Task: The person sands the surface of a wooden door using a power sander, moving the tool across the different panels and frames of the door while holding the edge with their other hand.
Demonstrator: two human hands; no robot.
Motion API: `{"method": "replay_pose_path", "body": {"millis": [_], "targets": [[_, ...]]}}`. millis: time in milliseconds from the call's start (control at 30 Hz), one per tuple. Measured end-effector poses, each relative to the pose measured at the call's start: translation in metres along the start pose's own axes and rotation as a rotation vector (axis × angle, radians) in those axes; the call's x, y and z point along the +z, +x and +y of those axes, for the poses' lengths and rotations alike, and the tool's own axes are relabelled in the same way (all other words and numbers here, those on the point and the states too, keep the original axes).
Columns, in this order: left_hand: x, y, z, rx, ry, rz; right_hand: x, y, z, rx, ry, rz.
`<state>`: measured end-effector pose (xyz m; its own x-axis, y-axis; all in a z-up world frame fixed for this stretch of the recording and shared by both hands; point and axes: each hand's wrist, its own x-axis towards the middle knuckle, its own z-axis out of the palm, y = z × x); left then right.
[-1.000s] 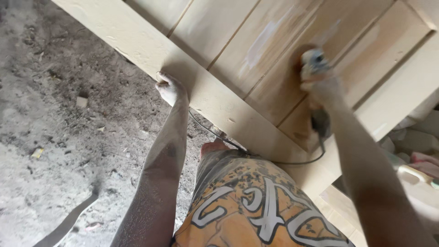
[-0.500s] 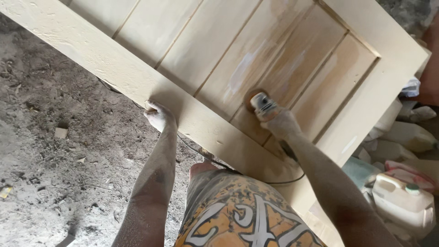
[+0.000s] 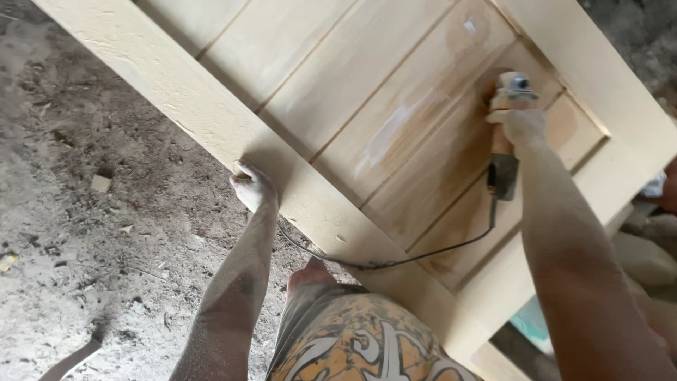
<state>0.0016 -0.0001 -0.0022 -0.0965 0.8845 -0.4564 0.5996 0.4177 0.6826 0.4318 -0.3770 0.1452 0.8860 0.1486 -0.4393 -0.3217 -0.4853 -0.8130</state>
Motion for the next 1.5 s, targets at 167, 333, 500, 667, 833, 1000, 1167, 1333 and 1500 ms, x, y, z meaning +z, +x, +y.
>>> {"method": "replay_pose_path", "body": {"millis": [167, 333, 500, 667, 833, 1000, 1167, 1333, 1500], "targets": [[0.002, -0.003, 0.004, -0.058, 0.073, 0.014, -0.02, 0.011, -0.015, 0.019, -0.139, -0.021], [-0.001, -0.006, 0.007, 0.035, 0.094, 0.029, 0.022, -0.065, 0.04, -0.224, 0.103, -0.19], [-0.006, -0.008, 0.013, -0.001, 0.047, -0.036, 0.07, -0.208, 0.053, -0.361, -1.022, -0.236], [-0.008, -0.011, 0.017, 0.014, 0.04, -0.05, 0.098, -0.301, 0.031, -0.134, -0.887, -0.267], [-0.007, -0.01, 0.015, -0.006, -0.004, -0.076, 0.108, -0.308, 0.028, -0.134, -0.904, -0.273], [0.0, 0.0, 0.004, 0.001, 0.067, -0.065, 0.078, -0.236, 0.042, -0.195, -1.042, -0.301], [0.004, 0.003, 0.002, -0.02, 0.074, -0.024, 0.023, -0.146, 0.05, -0.016, -1.21, -0.226], [0.001, -0.002, 0.005, 0.008, 0.069, -0.002, 0.031, -0.168, 0.074, -0.38, -1.056, -0.209], [0.003, 0.002, 0.0, 0.002, -0.037, -0.043, 0.111, -0.299, 0.035, 0.278, -0.546, -0.222]]}}
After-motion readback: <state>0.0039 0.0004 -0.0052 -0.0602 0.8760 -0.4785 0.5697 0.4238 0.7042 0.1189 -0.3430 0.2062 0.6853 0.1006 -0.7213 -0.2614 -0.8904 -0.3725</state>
